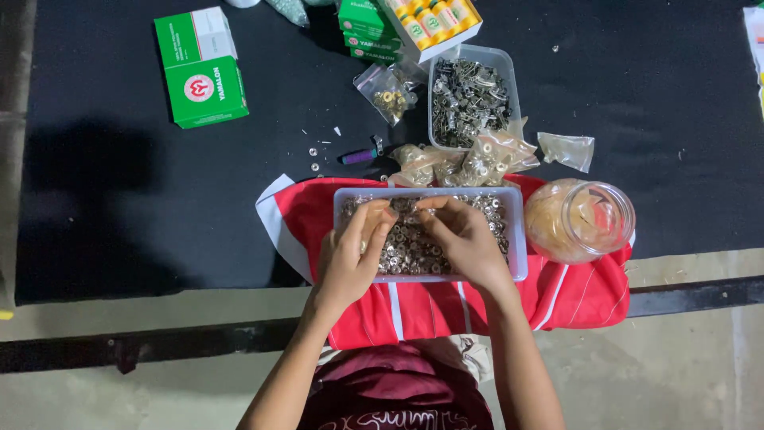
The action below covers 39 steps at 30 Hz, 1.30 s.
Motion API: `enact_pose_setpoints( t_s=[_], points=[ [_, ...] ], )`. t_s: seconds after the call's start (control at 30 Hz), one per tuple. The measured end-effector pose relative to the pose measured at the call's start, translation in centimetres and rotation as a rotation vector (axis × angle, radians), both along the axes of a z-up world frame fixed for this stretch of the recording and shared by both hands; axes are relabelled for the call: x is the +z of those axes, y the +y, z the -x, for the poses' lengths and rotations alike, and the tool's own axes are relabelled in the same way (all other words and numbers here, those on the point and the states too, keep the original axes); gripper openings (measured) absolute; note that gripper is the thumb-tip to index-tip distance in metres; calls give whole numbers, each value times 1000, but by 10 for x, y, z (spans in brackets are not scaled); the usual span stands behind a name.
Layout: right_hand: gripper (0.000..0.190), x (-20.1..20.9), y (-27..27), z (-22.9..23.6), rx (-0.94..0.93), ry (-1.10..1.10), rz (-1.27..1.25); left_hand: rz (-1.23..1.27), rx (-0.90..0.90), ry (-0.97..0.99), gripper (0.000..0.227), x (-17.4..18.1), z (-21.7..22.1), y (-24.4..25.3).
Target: The person sits at a table and sorts small metal parts from a white plastic container into a small clear plastic bag. They repeatedly pick up handfuls of parts, sift through them, and transfer selected pieces into the bag held in their left hand.
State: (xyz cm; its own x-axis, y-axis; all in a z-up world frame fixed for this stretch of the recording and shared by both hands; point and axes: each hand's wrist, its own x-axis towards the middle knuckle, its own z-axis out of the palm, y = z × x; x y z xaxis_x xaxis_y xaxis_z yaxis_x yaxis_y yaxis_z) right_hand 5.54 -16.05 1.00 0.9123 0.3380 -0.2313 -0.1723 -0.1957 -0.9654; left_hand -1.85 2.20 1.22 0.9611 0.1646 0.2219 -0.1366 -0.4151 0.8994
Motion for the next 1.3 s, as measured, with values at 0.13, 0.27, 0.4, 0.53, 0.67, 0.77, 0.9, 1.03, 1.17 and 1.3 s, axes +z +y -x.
enact_pose_setpoints(
  t_s=[0.13, 0.27, 0.4, 0.53, 0.67, 0.77, 0.9, 1.03, 1.17, 1.3],
  points=[
    [29, 15, 2, 5, -9, 85, -80, -52, -12, 24, 31, -3, -1, -4],
    [44, -7, -14, 4, 63, 70, -132, -70, -52, 9, 31, -5, 0, -7],
    [46, -2, -14, 6, 84, 45, -66, -11, -55, -19, 30, -15, -4, -7],
    [41, 9, -8, 11, 70, 12, -23, -24, -70, -12, 31, -10, -2, -3],
    [34, 21, -1, 15, 21, -7, -41, -14, -78, 18, 32, -23, -8, -6],
    [28, 18, 4, 14, -15, 14, -28, -12, -103, 52, 34, -16, -5, -5],
    [26, 9, -4, 3, -25, 73, -9, -52, -75, 64, 33, -22, -8, -7],
    [29, 24, -1, 2, 16, 4, -10, -24, -120, 70, 32, -4, -14, -4],
    [32, 34, 6, 5, 29, -4, -16, 13, -92, 38, 35, 6, -12, -3],
    [28, 27, -1, 2, -8, 34, -38, 7, -94, 21, 40, -1, -14, -4]
  ],
)
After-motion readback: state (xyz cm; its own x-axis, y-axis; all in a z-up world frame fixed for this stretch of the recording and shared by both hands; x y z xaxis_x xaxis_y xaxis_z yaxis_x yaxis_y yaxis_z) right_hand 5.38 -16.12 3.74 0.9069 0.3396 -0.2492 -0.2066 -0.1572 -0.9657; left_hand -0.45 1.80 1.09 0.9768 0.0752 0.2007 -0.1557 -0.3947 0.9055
